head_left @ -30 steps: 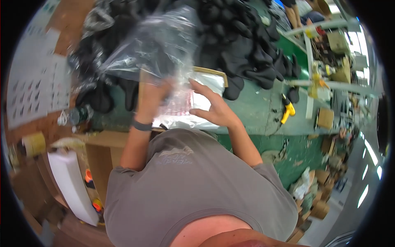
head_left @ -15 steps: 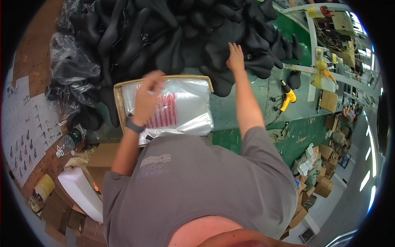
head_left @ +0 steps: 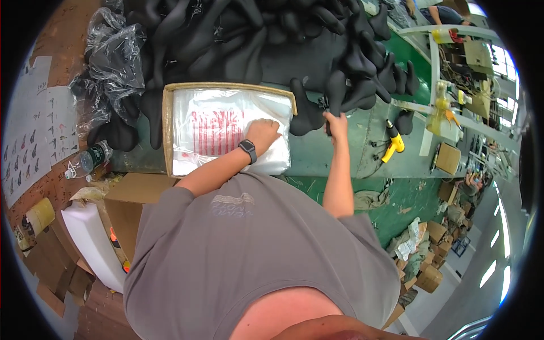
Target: Packing bicycle seats into plastic bags and placing them into a cardboard box in a warehouse setting.
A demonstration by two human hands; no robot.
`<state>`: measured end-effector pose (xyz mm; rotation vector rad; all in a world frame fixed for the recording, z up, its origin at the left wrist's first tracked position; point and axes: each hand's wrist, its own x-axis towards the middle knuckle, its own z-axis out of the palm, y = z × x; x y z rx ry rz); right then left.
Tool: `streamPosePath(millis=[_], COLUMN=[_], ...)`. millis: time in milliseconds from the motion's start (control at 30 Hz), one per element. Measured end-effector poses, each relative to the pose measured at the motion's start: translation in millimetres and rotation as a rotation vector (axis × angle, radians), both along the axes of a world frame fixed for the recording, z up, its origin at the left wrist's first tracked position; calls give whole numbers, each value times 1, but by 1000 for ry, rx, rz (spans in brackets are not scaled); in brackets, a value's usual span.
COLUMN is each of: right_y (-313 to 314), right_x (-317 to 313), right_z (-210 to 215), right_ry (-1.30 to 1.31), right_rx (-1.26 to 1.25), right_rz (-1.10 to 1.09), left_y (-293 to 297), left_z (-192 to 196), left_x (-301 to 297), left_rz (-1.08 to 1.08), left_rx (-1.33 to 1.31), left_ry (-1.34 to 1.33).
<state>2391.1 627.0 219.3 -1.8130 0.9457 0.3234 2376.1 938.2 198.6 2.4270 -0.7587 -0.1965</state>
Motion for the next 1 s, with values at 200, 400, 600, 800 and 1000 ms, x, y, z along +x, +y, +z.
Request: streamPosePath(millis=[200,400,600,800,1000], right_y=[55,115,159,172,181], right_x=[-191,-247,-199,-192,-183], right_z=[100,106,97,108,90], right_ry=[-274,-175,-438,-464,-425], right_rx=[866,428,412,402,290], right_rz=[-363,-331,-220,-187,86], left_y=[4,12,21,25,63], left_z=[-1,-14,18,-5,-42], left_x=[-12,-16,-46,-28,-34], left_rz=[60,69,113,190,209], left_rx=[-7,-47,-33,-3,-694], left_ry=[-137,-170,-192,89,712])
